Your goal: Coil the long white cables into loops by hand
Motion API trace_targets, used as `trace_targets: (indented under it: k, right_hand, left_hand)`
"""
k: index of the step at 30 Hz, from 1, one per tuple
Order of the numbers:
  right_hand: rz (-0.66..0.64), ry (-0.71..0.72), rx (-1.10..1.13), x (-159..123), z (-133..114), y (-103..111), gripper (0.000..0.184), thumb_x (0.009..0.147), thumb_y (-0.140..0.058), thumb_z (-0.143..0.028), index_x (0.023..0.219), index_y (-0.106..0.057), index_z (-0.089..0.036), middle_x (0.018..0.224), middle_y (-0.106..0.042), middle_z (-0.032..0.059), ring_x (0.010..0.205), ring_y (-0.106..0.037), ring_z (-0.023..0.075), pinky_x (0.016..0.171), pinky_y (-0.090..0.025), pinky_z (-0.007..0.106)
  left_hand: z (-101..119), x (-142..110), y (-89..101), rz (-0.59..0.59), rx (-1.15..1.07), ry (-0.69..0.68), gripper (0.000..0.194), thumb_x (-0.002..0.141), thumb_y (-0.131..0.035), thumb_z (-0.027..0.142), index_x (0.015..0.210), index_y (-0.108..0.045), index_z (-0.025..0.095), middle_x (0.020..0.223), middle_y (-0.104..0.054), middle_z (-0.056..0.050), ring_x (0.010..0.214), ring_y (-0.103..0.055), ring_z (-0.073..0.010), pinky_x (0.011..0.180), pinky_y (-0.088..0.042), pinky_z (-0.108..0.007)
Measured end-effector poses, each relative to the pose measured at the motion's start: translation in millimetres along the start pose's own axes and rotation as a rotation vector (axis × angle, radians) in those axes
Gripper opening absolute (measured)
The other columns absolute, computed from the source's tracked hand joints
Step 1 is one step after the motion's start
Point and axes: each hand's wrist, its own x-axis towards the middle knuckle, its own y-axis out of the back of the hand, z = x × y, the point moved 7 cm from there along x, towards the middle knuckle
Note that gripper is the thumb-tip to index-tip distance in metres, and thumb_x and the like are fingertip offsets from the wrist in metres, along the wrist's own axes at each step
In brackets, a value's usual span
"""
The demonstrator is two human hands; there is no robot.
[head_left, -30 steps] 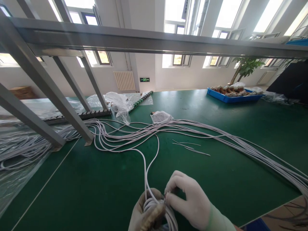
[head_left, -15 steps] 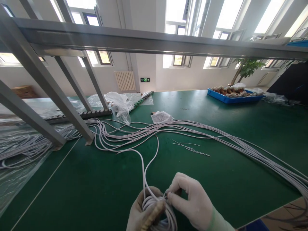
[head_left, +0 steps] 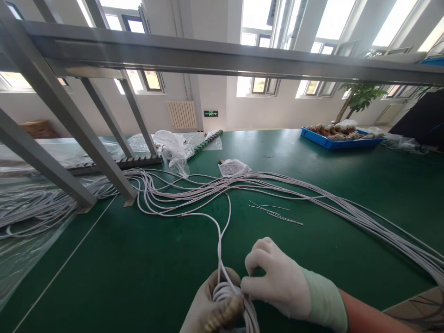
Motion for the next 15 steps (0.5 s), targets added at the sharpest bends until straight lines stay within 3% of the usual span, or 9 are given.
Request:
trace_targets:
  k: [2,3,6,8,10,13,15]
  right_hand:
    - [-0.012,-0.092,0.012,3,6,5,0.013,0.084,-0.074,-0.025,0.09,-0.064,-0.022,0.09,-0.059,0.004,0.078,-0.049,0.0197,0.06,-0.037,0.029]
    - [-0.048,-0.051,0.011,6,2,8,0.015,0.082,-0.075,-0.024,0.091,-0.063,-0.023,0.09,-0.059,0.0037,0.077,-0.049,0.0198,0.06,-0.037,0.03]
    - [-0.247,0.308,-0.071,8,-24,13,0.013,0.081,-0.072,-0.023,0.086,-0.06,-0.024,0.086,-0.062,0.0026,0.072,-0.044,0.0197,0.063,-0.036,0.036]
    - [-0.324,0.392,-0.108,6,-31,14,0.01,0.084,-0.066,-0.024,0.081,-0.056,-0.022,0.079,-0.059,0.0022,0.067,-0.038,0.0185,0.066,-0.036,0.039]
    - [-0.321,0.211,-0.038,9,-22,10,0.017,0.09,-0.057,-0.025,0.075,-0.051,-0.022,0.074,-0.053,0.0005,0.063,-0.034,0.0169,0.064,-0.035,0.038]
    - [-0.34,-0.391,0.298,2,17,-18,0.027,0.091,-0.052,-0.023,0.065,-0.045,-0.022,0.065,-0.044,-0.0027,0.057,-0.036,0.0142,0.056,-0.03,0.031]
    - [-0.387,-0.666,0.497,-10,33,-39,0.028,0.088,-0.052,-0.019,0.061,-0.045,-0.021,0.06,-0.042,-0.0039,0.054,-0.039,0.0129,0.051,-0.03,0.027]
  left_hand:
    - [2,2,-3.2,-0.023,0.03,0.02,0.057,0.043,-0.105,0.033,0.086,-0.072,0.014,0.076,-0.071,-0.004,0.072,-0.064,-0.0178,0.075,-0.049,-0.032]
    - [3,3,-4.7,-0.03,0.052,0.028,0.059,0.042,-0.105,0.034,0.087,-0.073,0.015,0.076,-0.071,-0.004,0.072,-0.064,-0.0181,0.075,-0.048,-0.032]
    - [7,1,-11.8,-0.06,0.114,0.054,0.061,0.041,-0.105,0.036,0.089,-0.073,0.016,0.079,-0.073,-0.005,0.074,-0.064,-0.0212,0.075,-0.048,-0.035]
    - [9,-1,-18.9,-0.086,0.117,0.047,0.061,0.042,-0.105,0.039,0.089,-0.073,0.017,0.081,-0.073,-0.005,0.076,-0.063,-0.0225,0.077,-0.048,-0.037]
    - [11,-2,-24.4,-0.071,0.185,-0.017,0.059,0.046,-0.103,0.045,0.089,-0.073,0.019,0.083,-0.072,-0.005,0.077,-0.061,-0.0236,0.078,-0.047,-0.038]
    - [20,-4,-24.2,0.123,0.591,-0.255,0.029,0.068,-0.091,0.038,0.088,-0.075,0.024,0.086,-0.072,-0.006,0.08,-0.06,-0.0277,0.074,-0.044,-0.036]
    - [25,-7,-21.7,0.279,0.843,-0.398,0.011,0.076,-0.081,0.025,0.084,-0.075,0.027,0.086,-0.072,-0.007,0.083,-0.062,-0.0301,0.073,-0.042,-0.036]
